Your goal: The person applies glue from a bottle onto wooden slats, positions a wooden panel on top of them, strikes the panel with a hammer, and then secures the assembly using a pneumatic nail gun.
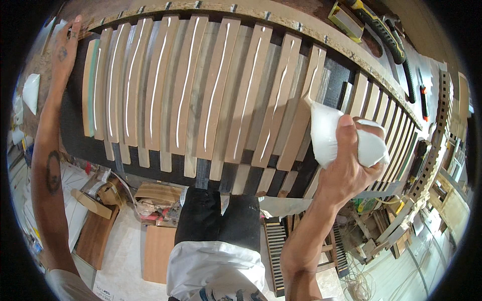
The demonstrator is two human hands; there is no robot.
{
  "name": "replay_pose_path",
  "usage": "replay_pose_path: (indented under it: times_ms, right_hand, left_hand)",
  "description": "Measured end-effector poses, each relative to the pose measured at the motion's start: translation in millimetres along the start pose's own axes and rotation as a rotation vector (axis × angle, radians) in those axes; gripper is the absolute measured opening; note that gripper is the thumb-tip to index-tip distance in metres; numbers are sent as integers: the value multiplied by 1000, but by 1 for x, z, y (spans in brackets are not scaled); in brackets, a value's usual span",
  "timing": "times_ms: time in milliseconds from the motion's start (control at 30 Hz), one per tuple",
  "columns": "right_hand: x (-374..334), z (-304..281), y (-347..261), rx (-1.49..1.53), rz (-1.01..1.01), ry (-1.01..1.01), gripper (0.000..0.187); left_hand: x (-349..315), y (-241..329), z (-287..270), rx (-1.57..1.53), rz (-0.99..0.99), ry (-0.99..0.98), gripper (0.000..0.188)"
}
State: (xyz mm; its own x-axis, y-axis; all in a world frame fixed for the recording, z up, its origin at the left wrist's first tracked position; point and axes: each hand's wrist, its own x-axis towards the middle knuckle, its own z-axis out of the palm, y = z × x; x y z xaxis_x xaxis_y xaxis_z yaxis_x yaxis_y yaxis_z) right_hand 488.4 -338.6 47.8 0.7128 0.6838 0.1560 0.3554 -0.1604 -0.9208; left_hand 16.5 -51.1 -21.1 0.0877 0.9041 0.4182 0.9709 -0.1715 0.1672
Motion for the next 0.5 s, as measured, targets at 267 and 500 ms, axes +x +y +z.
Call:
replay_pose_path:
  times_ms: [267, 500]
  right_hand:
    - [-39, -30, -5, -45, 91, -24, 25]
    - [-58, -43, -8, -56, 96, -60, 16]
  left_hand:
    - [9, -27, 4, 24, 52, 11, 83]
    - [11, -29, 8, 76, 31, 28, 83]
